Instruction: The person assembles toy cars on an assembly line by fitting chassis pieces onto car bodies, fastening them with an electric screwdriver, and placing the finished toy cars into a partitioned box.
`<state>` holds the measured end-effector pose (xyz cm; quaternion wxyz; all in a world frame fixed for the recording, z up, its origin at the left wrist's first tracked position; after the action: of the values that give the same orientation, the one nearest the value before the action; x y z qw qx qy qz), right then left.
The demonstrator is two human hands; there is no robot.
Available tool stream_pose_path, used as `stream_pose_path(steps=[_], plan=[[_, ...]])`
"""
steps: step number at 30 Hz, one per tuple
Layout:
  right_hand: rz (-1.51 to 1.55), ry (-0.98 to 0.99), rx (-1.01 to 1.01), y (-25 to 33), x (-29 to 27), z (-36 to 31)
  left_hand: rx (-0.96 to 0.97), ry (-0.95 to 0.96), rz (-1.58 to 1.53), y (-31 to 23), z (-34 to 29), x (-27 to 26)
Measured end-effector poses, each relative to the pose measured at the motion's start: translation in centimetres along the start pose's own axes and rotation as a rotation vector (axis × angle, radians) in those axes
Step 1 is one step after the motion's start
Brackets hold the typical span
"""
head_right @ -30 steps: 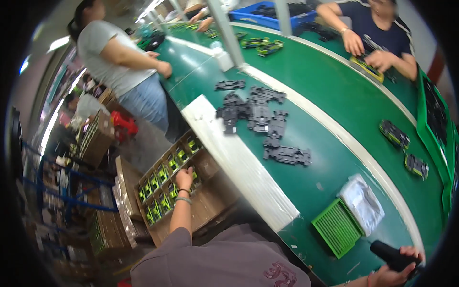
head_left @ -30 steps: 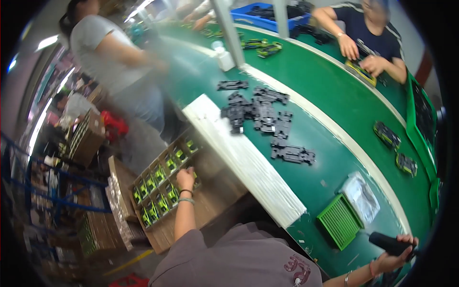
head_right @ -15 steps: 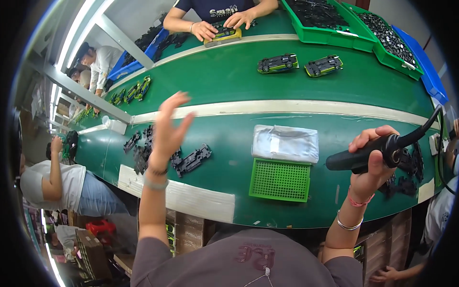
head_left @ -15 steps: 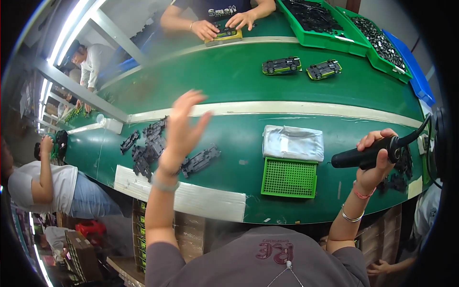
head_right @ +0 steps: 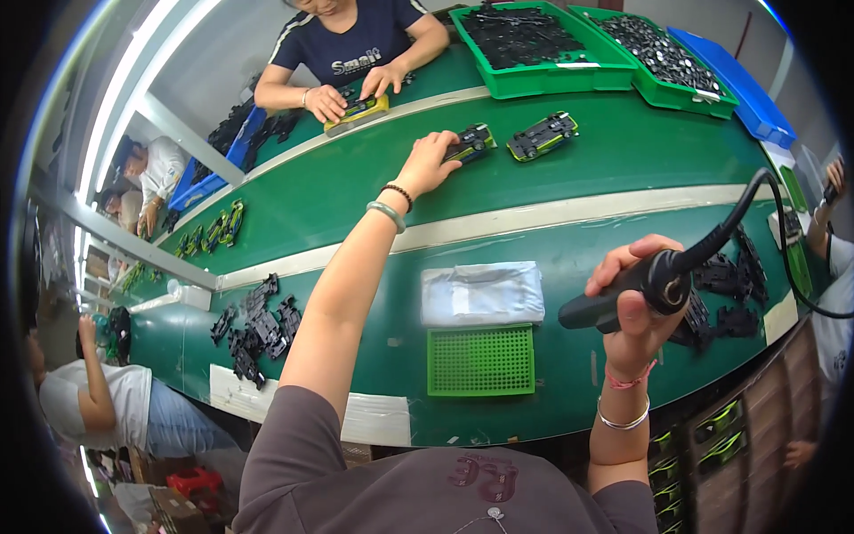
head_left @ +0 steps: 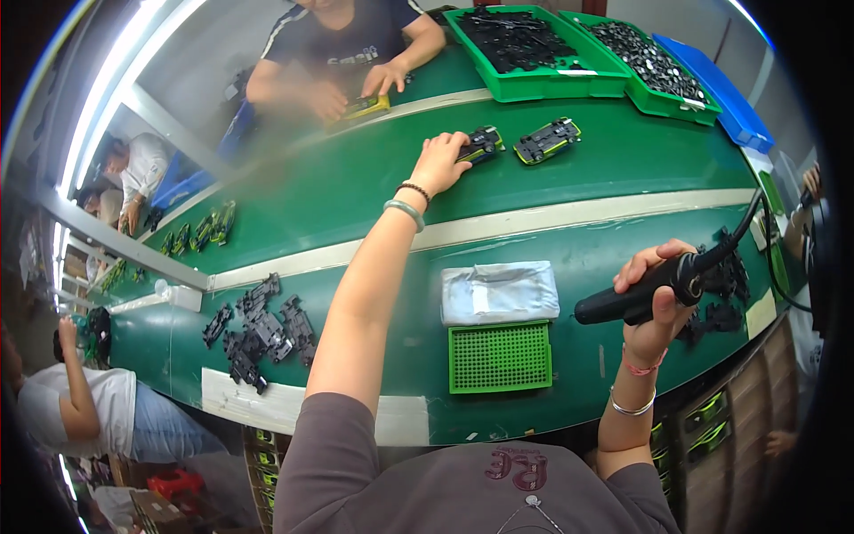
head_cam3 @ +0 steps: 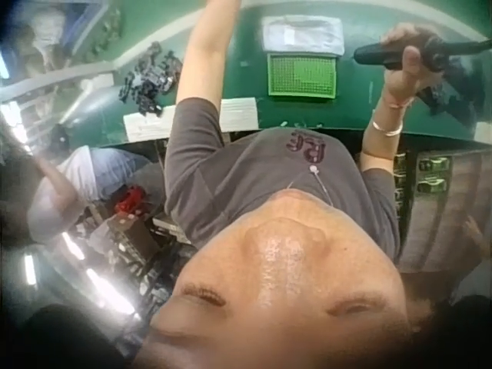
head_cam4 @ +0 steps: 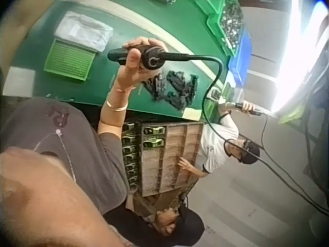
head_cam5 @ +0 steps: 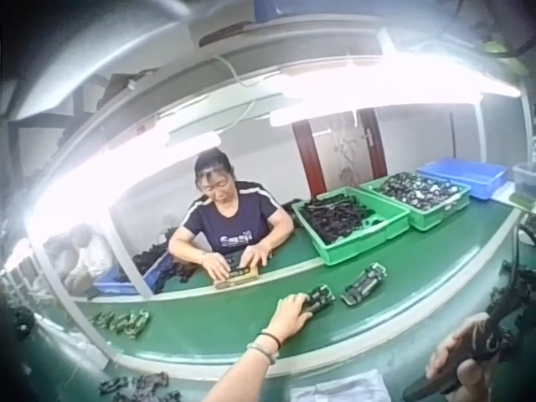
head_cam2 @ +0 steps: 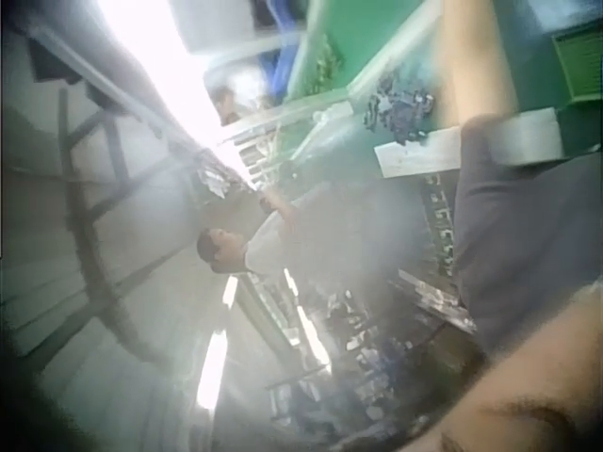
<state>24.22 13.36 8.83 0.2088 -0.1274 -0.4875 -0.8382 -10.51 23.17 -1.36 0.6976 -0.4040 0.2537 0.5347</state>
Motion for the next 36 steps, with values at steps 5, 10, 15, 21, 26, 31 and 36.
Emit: stream_pose_path(steps=[5,10,15,21,26,31,36], plan=[[0.018,-0.015,0.022,-0.3,0.1,0.2,0.042,-0.203,-0.113,-0.9,-2.1,-2.3],[0.020,0.025,-0.021,-0.7,-0.6,0.7,0.060,-0.022,-0.329,-9.5,-7.0,-9.4],[0.060,0.059,-0.100,-0.7,0.0,0.9,0.046,0.246,-0.405,-14.9,-13.1,-11.0],[-0.175,0.114,-0.069,-1.0,-0.2,-0.1,0.160,0.142,-0.304,-15.7,-15.2,-8.8],[-0.111,0.051,-0.023,-2.0,-0.6,-1.9,0.239,0.077,-0.283,-15.0,-16.2,-8.3],[-0.005,-0.095,-0.043,-4.3,-1.2,-3.3,0.309,0.054,-0.161,-15.1,-16.4,-8.4],[-0.264,0.037,0.089,-5.3,-1.9,-3.2,0.251,0.066,-0.312,-14.4,-16.4,-8.0]])
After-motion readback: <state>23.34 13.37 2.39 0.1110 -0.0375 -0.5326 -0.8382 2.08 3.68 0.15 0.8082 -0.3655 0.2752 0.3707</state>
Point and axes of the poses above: each hand's wrist, its own z-axis towards the middle knuckle, its own x-axis out of the palm, y = z × x, the point moved 4 cm from there along z, towards the middle knuckle, and after that the axes turned 10 degrees about -y, right-handed, at the moved point
